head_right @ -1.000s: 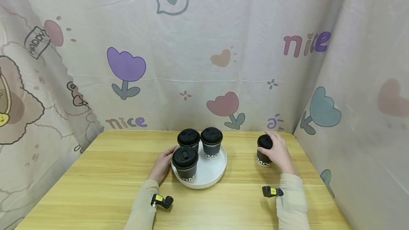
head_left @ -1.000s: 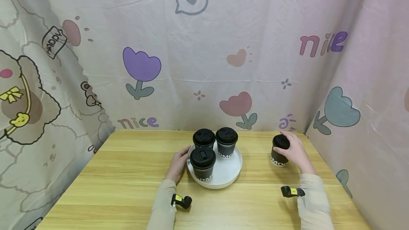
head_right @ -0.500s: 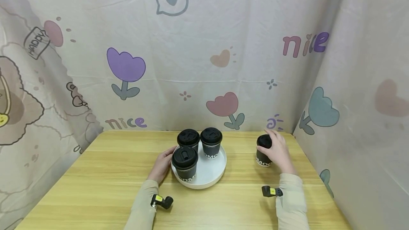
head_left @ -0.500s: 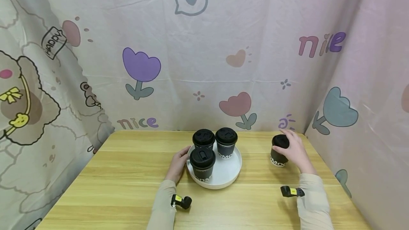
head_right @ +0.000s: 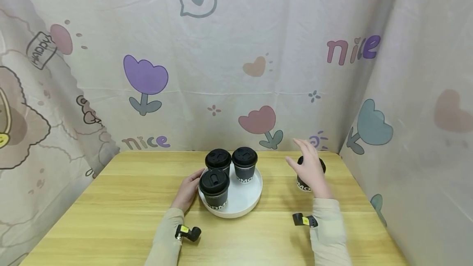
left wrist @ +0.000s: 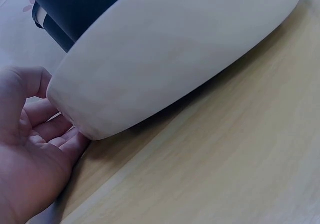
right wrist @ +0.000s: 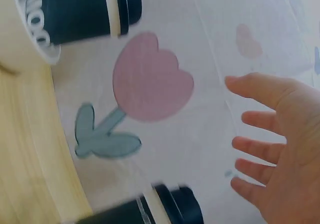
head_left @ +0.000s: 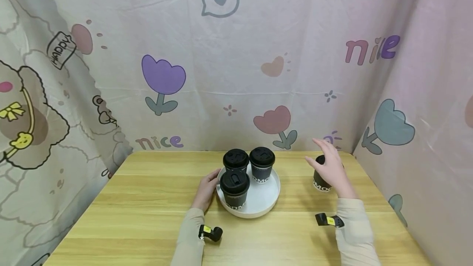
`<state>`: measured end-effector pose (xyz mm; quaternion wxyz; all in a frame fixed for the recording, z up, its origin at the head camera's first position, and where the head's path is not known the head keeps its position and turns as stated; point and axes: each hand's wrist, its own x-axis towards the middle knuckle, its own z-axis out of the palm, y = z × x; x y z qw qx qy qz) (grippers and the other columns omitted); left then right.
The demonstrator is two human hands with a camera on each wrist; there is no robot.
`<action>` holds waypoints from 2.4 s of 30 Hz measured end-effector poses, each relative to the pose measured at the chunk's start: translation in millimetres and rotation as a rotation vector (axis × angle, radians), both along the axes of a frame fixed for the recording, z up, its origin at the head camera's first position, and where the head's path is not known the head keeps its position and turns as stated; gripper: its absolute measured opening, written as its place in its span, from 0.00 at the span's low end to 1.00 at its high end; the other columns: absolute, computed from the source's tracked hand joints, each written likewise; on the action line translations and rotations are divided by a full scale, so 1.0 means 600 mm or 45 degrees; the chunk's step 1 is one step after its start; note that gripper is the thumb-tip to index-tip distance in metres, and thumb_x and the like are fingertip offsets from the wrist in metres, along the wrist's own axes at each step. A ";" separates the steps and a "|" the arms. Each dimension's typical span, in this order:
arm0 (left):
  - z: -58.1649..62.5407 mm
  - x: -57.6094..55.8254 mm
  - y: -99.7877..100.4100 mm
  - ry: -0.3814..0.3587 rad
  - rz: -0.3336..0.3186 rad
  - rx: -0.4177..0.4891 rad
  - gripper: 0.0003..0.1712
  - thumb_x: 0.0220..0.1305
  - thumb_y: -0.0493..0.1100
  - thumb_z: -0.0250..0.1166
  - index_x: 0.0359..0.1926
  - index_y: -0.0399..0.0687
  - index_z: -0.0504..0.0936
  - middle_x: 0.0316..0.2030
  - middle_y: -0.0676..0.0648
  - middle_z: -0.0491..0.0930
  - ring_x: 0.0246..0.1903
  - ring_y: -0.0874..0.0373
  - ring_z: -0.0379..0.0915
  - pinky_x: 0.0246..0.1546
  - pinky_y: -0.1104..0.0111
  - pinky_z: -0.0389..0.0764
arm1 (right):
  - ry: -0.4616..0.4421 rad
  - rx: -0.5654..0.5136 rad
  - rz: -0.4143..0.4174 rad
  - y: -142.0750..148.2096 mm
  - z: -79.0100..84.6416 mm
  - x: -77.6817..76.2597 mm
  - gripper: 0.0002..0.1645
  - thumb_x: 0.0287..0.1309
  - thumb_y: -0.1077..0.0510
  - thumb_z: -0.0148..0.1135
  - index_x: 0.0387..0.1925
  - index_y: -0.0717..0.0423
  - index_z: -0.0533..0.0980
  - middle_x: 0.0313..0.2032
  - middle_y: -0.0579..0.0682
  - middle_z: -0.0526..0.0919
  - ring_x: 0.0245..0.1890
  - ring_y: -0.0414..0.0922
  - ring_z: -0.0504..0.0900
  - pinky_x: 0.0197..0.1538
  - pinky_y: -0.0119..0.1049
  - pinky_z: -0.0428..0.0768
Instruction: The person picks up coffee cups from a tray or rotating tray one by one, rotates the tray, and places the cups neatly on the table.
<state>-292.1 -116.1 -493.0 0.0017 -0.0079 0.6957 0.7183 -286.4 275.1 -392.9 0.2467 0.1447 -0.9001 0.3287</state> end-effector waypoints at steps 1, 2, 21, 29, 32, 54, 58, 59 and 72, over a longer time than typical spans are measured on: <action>-0.005 -0.002 0.001 0.003 0.004 0.002 0.30 0.64 0.34 0.55 0.68 0.33 0.66 0.69 0.35 0.65 0.72 0.42 0.53 0.74 0.52 0.57 | 0.011 -0.020 0.007 -0.007 -0.002 -0.002 0.39 0.58 0.52 0.66 0.68 0.59 0.65 0.67 0.67 0.65 0.68 0.67 0.59 0.66 0.70 0.57; -0.012 -0.006 0.001 -0.001 0.009 0.004 0.30 0.64 0.35 0.55 0.68 0.34 0.66 0.69 0.36 0.65 0.73 0.43 0.54 0.74 0.53 0.57 | 0.009 -0.045 0.010 -0.014 -0.004 -0.004 0.38 0.59 0.52 0.66 0.68 0.58 0.65 0.67 0.66 0.66 0.68 0.66 0.60 0.67 0.70 0.58; -0.007 -0.012 0.004 0.005 0.004 0.020 0.30 0.64 0.34 0.54 0.67 0.32 0.66 0.69 0.35 0.64 0.73 0.41 0.53 0.74 0.52 0.56 | -0.472 -0.697 0.065 -0.118 -0.124 -0.071 0.29 0.67 0.55 0.56 0.65 0.64 0.67 0.60 0.66 0.75 0.62 0.60 0.74 0.68 0.52 0.71; 0.019 0.012 0.005 0.003 0.020 0.013 0.30 0.62 0.33 0.55 0.67 0.30 0.66 0.68 0.34 0.66 0.72 0.43 0.55 0.74 0.54 0.56 | -0.710 -0.829 0.088 -0.152 -0.175 -0.075 0.29 0.68 0.53 0.54 0.66 0.62 0.67 0.62 0.64 0.74 0.61 0.56 0.74 0.64 0.49 0.75; 0.021 0.015 0.005 0.013 0.018 0.010 0.30 0.62 0.33 0.56 0.66 0.30 0.67 0.68 0.34 0.66 0.72 0.42 0.55 0.74 0.54 0.56 | -0.703 -0.828 0.090 -0.159 -0.187 -0.076 0.28 0.68 0.53 0.54 0.64 0.64 0.69 0.62 0.64 0.74 0.62 0.56 0.72 0.66 0.51 0.72; -0.014 -0.023 -0.016 0.082 0.100 0.053 0.29 0.68 0.35 0.52 0.69 0.38 0.65 0.68 0.34 0.66 0.68 0.41 0.63 0.69 0.53 0.67 | -0.706 -0.868 0.078 -0.168 -0.201 -0.077 0.24 0.66 0.58 0.53 0.61 0.63 0.72 0.61 0.63 0.76 0.62 0.56 0.72 0.68 0.52 0.70; 0.030 -0.012 -0.032 0.179 0.178 0.042 0.26 0.69 0.35 0.53 0.67 0.39 0.67 0.66 0.35 0.69 0.63 0.46 0.70 0.64 0.61 0.74 | -0.714 -0.872 0.087 -0.169 -0.203 -0.074 0.25 0.65 0.58 0.54 0.61 0.63 0.72 0.61 0.62 0.76 0.63 0.56 0.72 0.68 0.51 0.69; 0.045 -0.008 -0.035 0.210 0.190 0.037 0.26 0.69 0.35 0.54 0.67 0.38 0.68 0.65 0.36 0.70 0.61 0.49 0.71 0.62 0.65 0.75 | -0.713 -0.874 0.089 -0.169 -0.203 -0.073 0.25 0.65 0.58 0.54 0.61 0.63 0.72 0.61 0.63 0.76 0.63 0.56 0.72 0.68 0.51 0.70; 0.187 0.056 -0.019 0.732 -0.021 -0.318 0.23 0.70 0.40 0.57 0.64 0.42 0.73 0.61 0.38 0.76 0.60 0.51 0.73 0.60 0.77 0.74 | -0.727 -0.881 0.082 -0.169 -0.201 -0.072 0.24 0.65 0.58 0.54 0.61 0.63 0.72 0.60 0.62 0.76 0.62 0.55 0.73 0.67 0.50 0.71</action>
